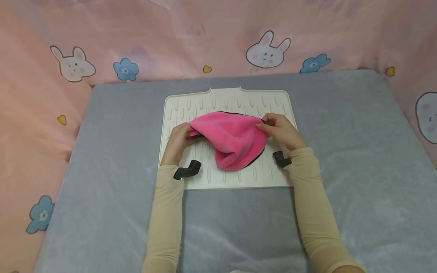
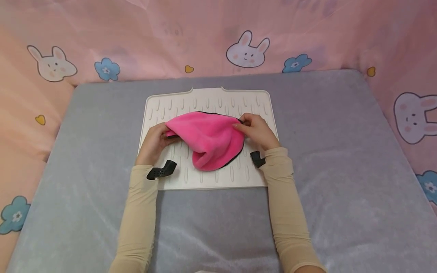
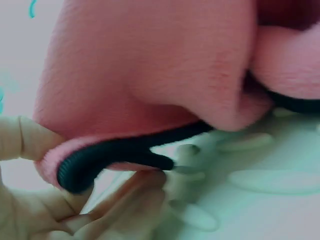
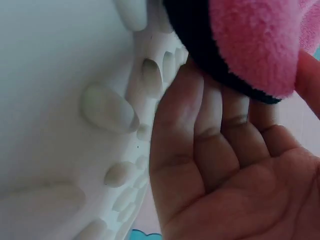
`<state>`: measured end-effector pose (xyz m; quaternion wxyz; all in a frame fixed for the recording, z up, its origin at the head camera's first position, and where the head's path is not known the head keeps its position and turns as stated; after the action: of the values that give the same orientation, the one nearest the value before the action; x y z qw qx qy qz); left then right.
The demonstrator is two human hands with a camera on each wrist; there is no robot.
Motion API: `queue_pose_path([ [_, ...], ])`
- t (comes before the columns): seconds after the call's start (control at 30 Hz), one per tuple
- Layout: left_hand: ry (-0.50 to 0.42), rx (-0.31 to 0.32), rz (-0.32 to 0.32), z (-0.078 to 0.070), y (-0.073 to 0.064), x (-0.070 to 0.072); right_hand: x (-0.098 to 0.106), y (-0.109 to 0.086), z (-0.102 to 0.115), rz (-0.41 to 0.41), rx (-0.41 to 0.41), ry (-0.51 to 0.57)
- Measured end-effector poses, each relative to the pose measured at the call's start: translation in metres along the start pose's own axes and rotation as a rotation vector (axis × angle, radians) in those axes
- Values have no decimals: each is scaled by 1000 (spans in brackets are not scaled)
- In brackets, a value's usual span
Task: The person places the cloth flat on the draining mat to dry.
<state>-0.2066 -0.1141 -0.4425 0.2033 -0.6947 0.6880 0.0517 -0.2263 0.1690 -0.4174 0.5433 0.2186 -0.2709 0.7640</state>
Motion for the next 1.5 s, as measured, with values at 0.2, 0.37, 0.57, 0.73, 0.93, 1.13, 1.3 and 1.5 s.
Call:
queue_pose_path([
  [0.2, -319, 139, 160, 0, -5, 2, -1, -2, -6, 107, -23, -13],
  [0.37, -641, 147, 208, -5, -4, 4, 0, -6, -11, 218, -49, -77],
  [0.57, -717, 123, 154, -6, -2, 10, 2, -9, -12, 249, -35, -82],
  [0.73, -271, 128, 72, -4, -3, 16, 9, -8, -12, 117, -33, -70],
  [0.93, 187, 169, 88, -11, -10, 27, 15, -8, -13, 49, -23, 21],
  [1.13, 432, 225, 186, -16, -17, 37, 16, -6, -13, 4, -14, 23],
  [1.3, 508, 233, 282, -16, -21, 37, 18, -6, -14, -55, -24, 31],
  [1.5, 466, 189, 258, -16, -18, 36, 17, -5, -19, -90, -64, 111],
])
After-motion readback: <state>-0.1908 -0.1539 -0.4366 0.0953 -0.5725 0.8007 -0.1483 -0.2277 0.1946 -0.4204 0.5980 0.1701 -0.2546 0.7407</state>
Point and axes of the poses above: each hand's wrist, its own y-axis towards the middle knuckle, its own x-axis out of the back of the hand, z = x × y, the point moved 5 cm from there along y, towards the middle knuckle, and after that the axes turned 12 degrees about -y, right-handed, at the moved point
